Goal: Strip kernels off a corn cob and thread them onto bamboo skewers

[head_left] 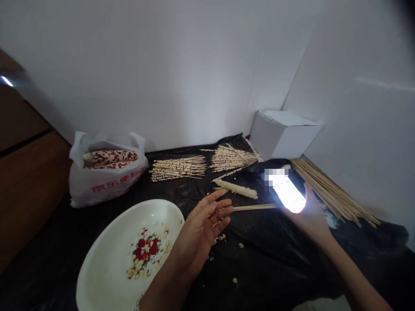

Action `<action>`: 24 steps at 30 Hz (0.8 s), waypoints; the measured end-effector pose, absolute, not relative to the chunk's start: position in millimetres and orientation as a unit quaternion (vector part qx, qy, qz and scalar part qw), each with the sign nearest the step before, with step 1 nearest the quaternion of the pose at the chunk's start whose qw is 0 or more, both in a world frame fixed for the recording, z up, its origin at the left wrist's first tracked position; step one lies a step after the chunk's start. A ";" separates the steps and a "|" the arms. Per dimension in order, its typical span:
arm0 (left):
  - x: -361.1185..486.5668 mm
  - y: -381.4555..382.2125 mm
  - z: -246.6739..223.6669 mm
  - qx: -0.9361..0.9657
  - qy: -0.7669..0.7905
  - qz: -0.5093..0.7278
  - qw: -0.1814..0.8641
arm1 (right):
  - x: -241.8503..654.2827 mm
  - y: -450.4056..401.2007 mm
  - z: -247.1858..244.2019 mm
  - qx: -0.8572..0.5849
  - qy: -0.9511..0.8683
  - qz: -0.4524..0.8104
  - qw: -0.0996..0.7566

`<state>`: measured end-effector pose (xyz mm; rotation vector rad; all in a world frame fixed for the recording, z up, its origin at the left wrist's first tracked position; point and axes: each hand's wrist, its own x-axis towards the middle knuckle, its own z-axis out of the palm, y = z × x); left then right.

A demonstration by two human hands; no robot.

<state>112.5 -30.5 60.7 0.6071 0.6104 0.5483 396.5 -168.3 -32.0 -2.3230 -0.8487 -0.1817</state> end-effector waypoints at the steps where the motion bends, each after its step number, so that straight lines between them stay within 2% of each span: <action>1: 112.9 -30.5 60.0 0.289 0.293 0.262 0.873 | 396.1 -168.1 -34.2 -0.879 -0.332 -0.061 0.336; 6: 137.5 -39.1 49.6 0.240 0.324 0.240 0.883 | 379.3 -161.9 -28.5 -0.869 -0.331 -0.055 0.364; 11: 194.2 -59.4 24.1 0.217 0.342 0.149 0.902 | 346.0 -158.3 0.5 -0.845 -0.324 -0.044 0.424; 14: 218.0 -68.6 14.0 0.225 0.270 0.155 0.923 | 319.8 -154.2 11.3 -0.819 -0.353 -0.026 0.452; 19: 222.6 -65.2 13.9 0.169 0.092 0.233 0.953 | 285.6 -143.6 10.8 -0.785 -0.389 0.023 0.481; 21: 218.8 -59.0 13.9 0.164 0.098 0.228 0.955 | 284.1 -141.1 10.3 -0.774 -0.378 0.065 0.503; 24: 213.1 -50.6 10.1 0.160 0.125 0.227 0.953 | 295.3 -139.4 12.9 -0.723 -0.326 0.198 0.575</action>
